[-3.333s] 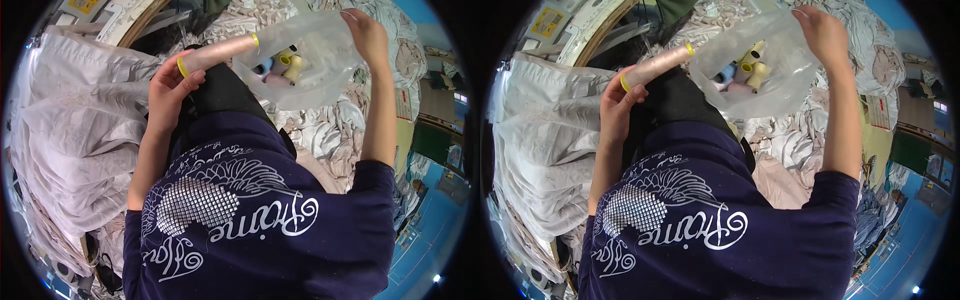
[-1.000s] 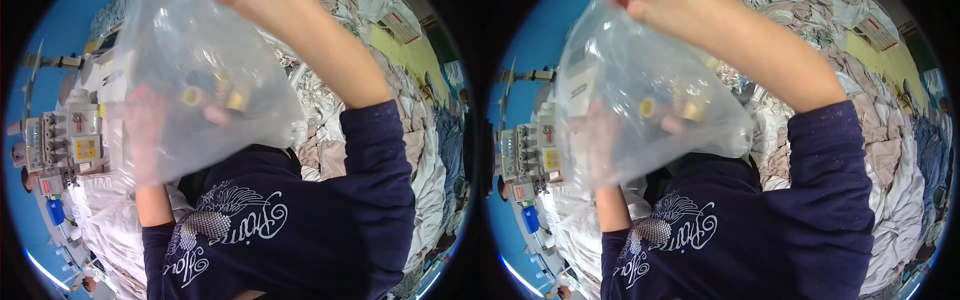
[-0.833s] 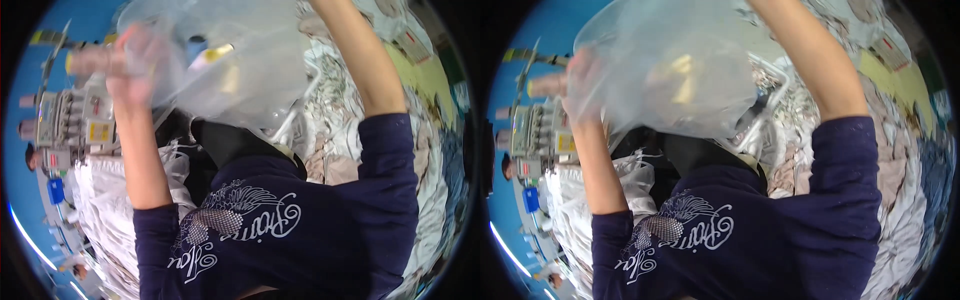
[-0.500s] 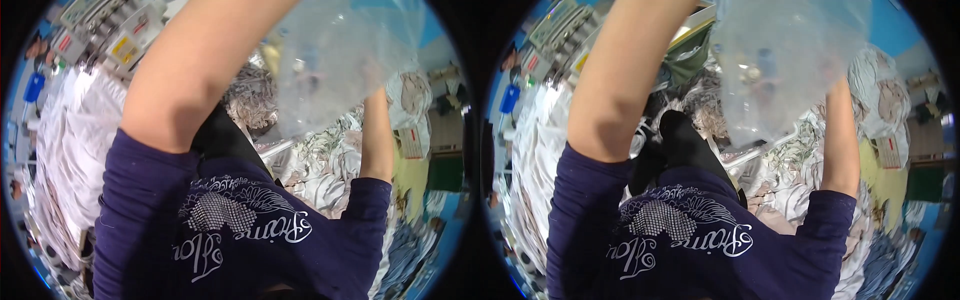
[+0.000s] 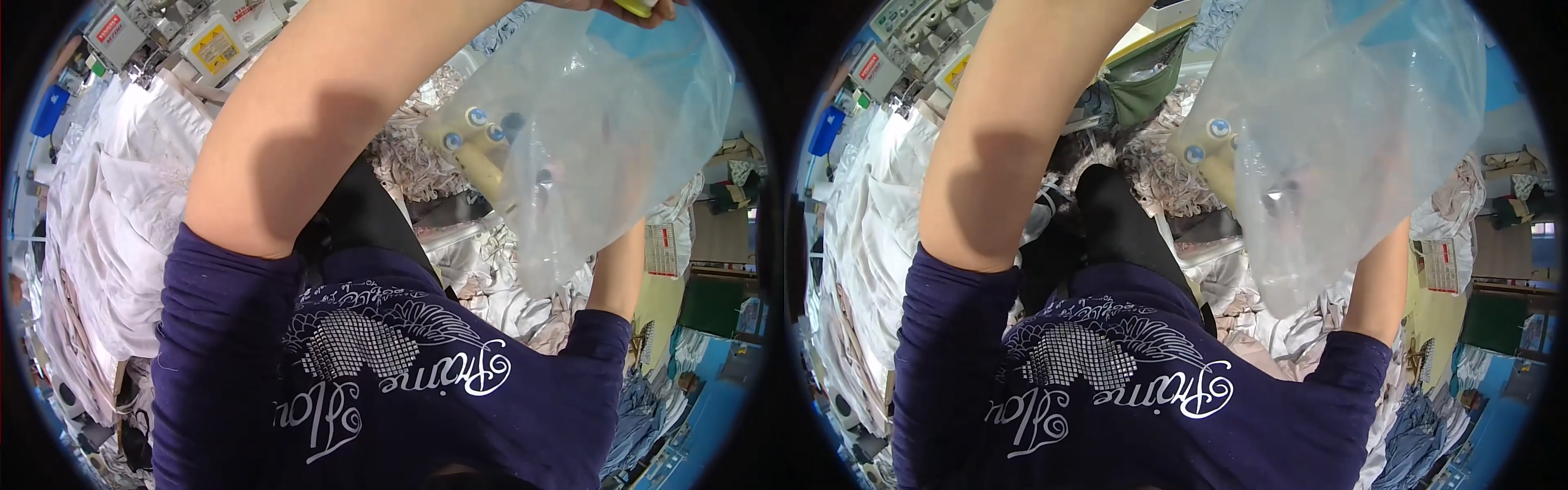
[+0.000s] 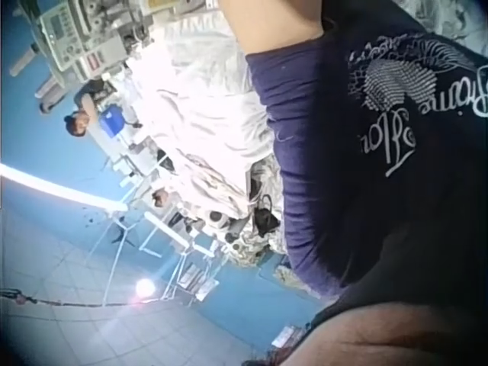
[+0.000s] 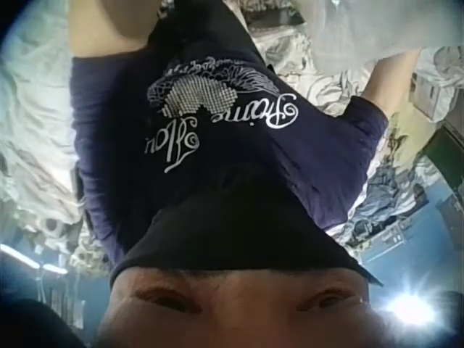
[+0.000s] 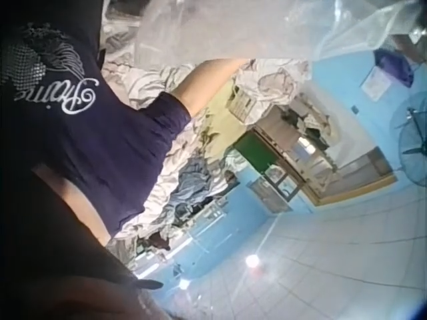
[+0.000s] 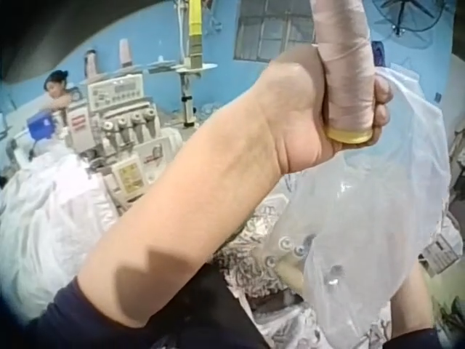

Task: Sewing edges of white fabric components using an industrial overlock machine.

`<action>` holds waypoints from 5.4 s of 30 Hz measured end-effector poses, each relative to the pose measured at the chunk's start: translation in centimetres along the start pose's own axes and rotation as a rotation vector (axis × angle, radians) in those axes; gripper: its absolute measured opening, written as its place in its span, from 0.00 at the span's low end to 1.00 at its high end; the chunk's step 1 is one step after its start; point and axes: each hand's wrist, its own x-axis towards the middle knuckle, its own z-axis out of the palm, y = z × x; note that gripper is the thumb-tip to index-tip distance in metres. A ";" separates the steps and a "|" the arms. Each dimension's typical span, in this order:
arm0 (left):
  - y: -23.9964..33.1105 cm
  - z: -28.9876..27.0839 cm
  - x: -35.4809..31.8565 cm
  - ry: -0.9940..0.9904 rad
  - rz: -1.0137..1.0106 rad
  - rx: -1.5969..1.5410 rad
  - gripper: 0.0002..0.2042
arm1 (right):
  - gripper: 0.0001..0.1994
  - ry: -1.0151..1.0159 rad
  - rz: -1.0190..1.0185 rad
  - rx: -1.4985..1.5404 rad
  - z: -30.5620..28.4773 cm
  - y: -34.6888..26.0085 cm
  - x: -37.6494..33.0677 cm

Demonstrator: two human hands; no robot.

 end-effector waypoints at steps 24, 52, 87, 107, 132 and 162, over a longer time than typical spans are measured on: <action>-11.3 -12.9 -18.6 0.941 -0.653 -0.090 0.27 | 0.18 -0.047 0.339 -0.889 -6.3 19.8 -10.6; -8.5 -4.4 -24.8 0.764 -0.646 0.542 0.35 | 0.15 -0.581 0.119 -0.278 21.1 14.3 -8.3; -8.9 -6.1 -26.9 0.788 -0.398 0.626 0.28 | 0.04 -0.593 -0.029 -0.255 21.2 13.9 -8.7; -7.7 -5.8 -27.0 0.700 -0.357 0.270 0.25 | 0.03 -0.660 0.236 0.096 17.3 13.0 -7.1; -5.5 -4.7 -26.4 0.597 -0.521 0.463 0.18 | 0.05 -0.948 0.433 -0.347 17.2 16.5 -6.7; -6.9 -5.5 -27.5 0.521 -0.314 1.543 0.13 | 0.06 -0.621 -0.043 -0.287 23.6 14.0 -8.1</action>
